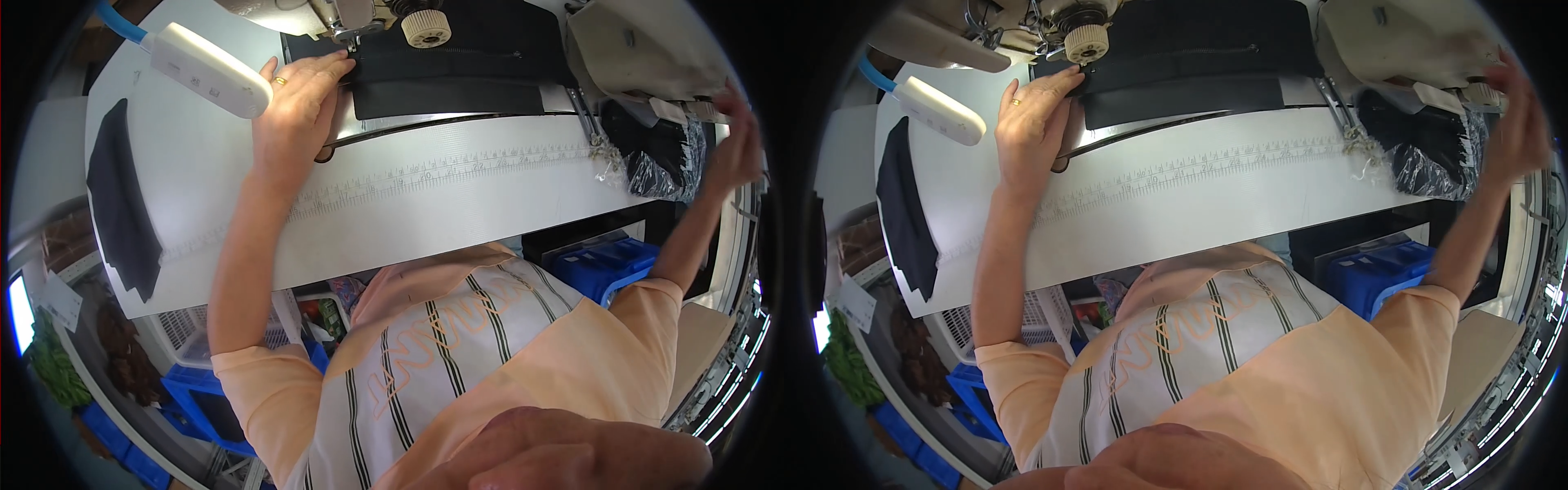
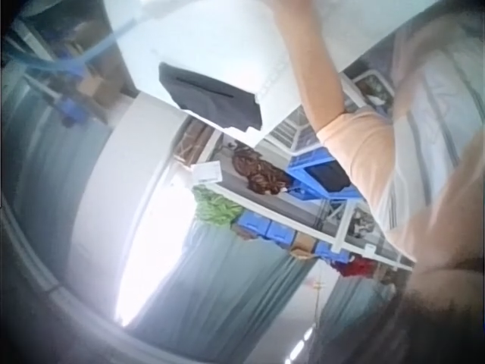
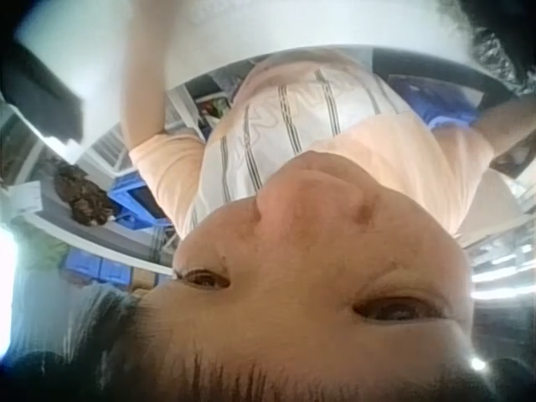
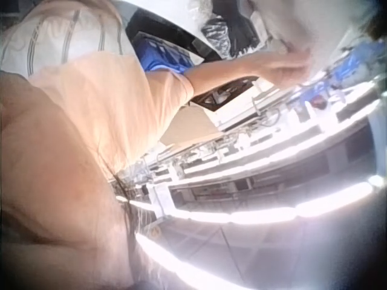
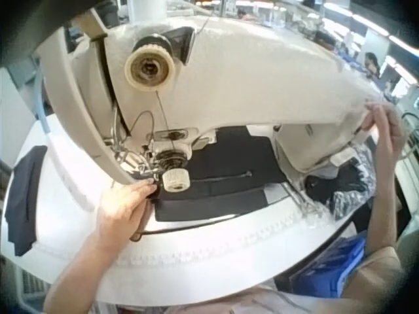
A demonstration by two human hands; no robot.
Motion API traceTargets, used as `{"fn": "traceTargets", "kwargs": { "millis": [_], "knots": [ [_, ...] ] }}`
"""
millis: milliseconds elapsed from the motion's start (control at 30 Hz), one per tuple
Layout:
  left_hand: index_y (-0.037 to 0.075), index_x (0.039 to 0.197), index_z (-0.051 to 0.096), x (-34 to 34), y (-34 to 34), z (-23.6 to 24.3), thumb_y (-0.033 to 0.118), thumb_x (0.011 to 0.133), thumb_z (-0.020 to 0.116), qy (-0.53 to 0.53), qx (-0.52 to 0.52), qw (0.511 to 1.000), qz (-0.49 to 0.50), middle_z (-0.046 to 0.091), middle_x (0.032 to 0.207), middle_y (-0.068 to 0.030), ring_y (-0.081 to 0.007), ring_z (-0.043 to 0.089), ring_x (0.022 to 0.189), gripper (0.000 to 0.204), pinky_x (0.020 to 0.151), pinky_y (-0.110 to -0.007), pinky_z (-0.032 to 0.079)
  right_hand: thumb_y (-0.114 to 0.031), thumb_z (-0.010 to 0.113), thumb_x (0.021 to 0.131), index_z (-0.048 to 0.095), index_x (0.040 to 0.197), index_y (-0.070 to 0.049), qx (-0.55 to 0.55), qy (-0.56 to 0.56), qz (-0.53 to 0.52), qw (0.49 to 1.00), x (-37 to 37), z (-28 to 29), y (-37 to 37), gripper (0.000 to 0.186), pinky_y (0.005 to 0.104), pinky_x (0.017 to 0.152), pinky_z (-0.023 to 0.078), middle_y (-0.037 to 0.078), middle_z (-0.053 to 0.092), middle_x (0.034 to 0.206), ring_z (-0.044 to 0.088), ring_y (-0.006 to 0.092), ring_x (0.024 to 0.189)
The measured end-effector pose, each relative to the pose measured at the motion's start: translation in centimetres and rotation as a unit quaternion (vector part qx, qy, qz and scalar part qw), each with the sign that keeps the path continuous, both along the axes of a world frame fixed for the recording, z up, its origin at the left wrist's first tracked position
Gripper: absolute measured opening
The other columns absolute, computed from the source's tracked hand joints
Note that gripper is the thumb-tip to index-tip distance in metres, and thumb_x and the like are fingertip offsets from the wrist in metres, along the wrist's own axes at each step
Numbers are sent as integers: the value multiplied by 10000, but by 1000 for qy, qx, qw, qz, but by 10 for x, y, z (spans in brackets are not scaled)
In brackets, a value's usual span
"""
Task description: Sewing a zipper onto black fabric pieces using an industrial sewing machine.
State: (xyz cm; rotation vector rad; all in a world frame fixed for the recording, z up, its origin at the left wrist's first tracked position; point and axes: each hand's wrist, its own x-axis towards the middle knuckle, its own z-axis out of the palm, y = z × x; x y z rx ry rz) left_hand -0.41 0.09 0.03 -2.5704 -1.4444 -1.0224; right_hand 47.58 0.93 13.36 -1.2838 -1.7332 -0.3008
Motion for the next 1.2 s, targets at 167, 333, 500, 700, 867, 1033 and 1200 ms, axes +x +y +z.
{"fn": "traceTargets", "kwargs": {
  "millis": [167,333,500,700,867,1033,1200],
  "knots": [
    [116,1119,695,-7,-1,-6,73,846,657,-2,-20,1000,10,679,1198,-36,-234,603,1169,279,1024,-519,393,-349,687,852,552,1338,-138,-201,-230,231,924,-183,-109,-14,546,418,1032,403,75,508,1417,470,281,1282],
    [56,1110,684,-4,-62,6,53,863,618,105,-28,994,-21,673,1200,-80,-231,618,1143,256,949,-446,485,-316,705,834,561,1319,-114,-225,-256,273,900,-170,-117,-52,544,423,1039,401,70,510,1414,461,291,1294],
    [39,1060,692,12,-73,20,107,843,666,34,-35,999,2,673,1035,-63,-228,639,978,229,851,-381,513,-240,752,773,597,1224,-9,-148,-158,415,884,-184,-105,-62,530,422,945,491,139,596,1293,579,329,1160],
    [35,1020,701,-15,4,52,279,959,611,-176,-588,787,-63,651,793,-15,-136,615,754,268,782,-307,490,-231,740,775,604,1170,-5,-124,-188,498,837,-233,-122,-64,475,409,944,499,137,615,1234,592,309,1127],
    [64,914,704,-20,19,45,416,959,590,-134,-520,841,-73,616,712,13,-67,564,684,373,674,-261,467,-301,717,813,516,1303,-26,-167,-256,407,861,-241,-121,-45,597,389,1059,416,117,479,1420,467,253,1304],
    [75,816,679,-17,25,46,449,946,593,-70,-476,875,-49,603,698,20,-70,541,658,405,629,-240,435,-365,693,843,466,1375,-35,-197,-274,403,851,-242,-118,-41,665,422,1144,320,90,411,1489,344,249,1407],
    [83,757,663,-16,27,48,467,936,601,-73,-477,875,-17,569,677,38,-67,505,694,428,694,-258,401,-422,659,861,470,1372,-37,-211,-296,416,834,-242,-118,-38,668,443,1152,307,84,401,1496,310,254,1424]
  ]
}}
